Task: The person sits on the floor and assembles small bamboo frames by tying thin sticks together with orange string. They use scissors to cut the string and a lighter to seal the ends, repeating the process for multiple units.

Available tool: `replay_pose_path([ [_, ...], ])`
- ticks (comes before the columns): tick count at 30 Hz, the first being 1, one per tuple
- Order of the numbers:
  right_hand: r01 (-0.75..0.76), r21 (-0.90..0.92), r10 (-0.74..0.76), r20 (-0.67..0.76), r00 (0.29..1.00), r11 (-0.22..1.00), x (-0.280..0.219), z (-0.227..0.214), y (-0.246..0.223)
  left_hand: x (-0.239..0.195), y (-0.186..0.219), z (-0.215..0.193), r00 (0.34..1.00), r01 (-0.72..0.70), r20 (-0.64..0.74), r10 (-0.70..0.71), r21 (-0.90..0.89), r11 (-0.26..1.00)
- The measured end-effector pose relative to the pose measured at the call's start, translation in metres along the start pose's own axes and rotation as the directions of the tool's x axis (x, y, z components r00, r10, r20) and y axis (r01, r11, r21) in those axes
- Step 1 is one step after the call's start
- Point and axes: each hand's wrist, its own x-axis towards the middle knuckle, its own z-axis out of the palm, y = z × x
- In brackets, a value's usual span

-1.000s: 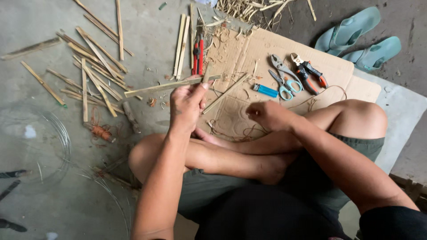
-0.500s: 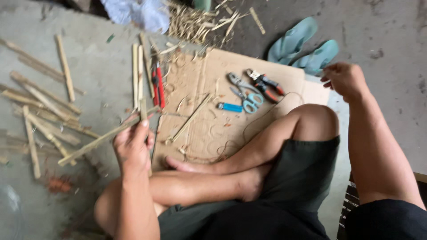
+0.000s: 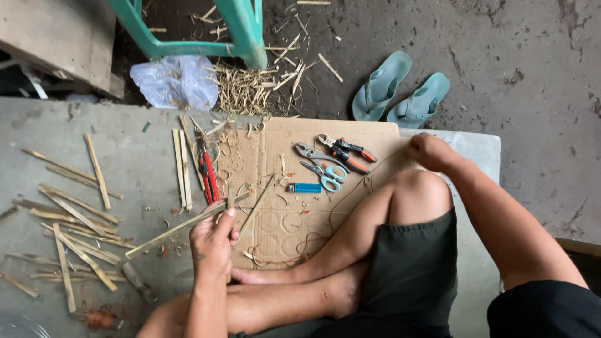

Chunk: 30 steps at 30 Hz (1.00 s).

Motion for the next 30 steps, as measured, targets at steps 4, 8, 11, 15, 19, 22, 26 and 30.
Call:
replay_pose_path([
  [4,-0.133,0.898,0.182,0.061,0.981,0.42,0.008,-0.082,-0.022,-0.005,0.015,0.009,0.997,-0.054,0.06,0.056,-0.045,0.998],
  [8,-0.05,0.985,0.096,0.035,0.995,0.165,0.0,-0.149,-0.085,-0.01,0.031,0.02,0.991,-0.079,0.104,0.085,-0.059,0.995],
  [11,-0.067,0.993,-0.061,0.074,0.995,0.096,-0.013,-0.173,-0.146,-0.019,0.037,0.034,0.99,-0.055,0.126,0.064,-0.073,0.996],
  [15,0.006,0.991,-0.259,0.028,0.965,0.13,-0.029,-0.186,-0.218,-0.035,0.049,0.038,0.98,-0.071,0.176,0.091,-0.113,0.991],
  [19,0.194,0.92,-0.381,-0.053,0.923,0.341,-0.049,-0.202,-0.274,-0.052,0.075,0.022,0.931,-0.012,0.336,0.146,-0.37,0.929],
  [22,0.338,0.795,-0.519,-0.033,0.854,0.505,-0.067,-0.211,-0.321,-0.063,0.092,0.019,0.828,0.032,0.503,0.248,-0.484,0.875],
  [26,0.478,0.666,-0.641,-0.001,0.768,0.572,-0.076,-0.216,-0.379,-0.065,0.1,0.039,0.751,0.083,0.62,0.228,-0.43,0.899],
  [30,0.595,0.439,-0.647,-0.042,0.762,0.673,-0.08,-0.219,-0.41,-0.074,0.109,0.045,0.679,0.214,0.718,0.153,-0.392,0.895],
])
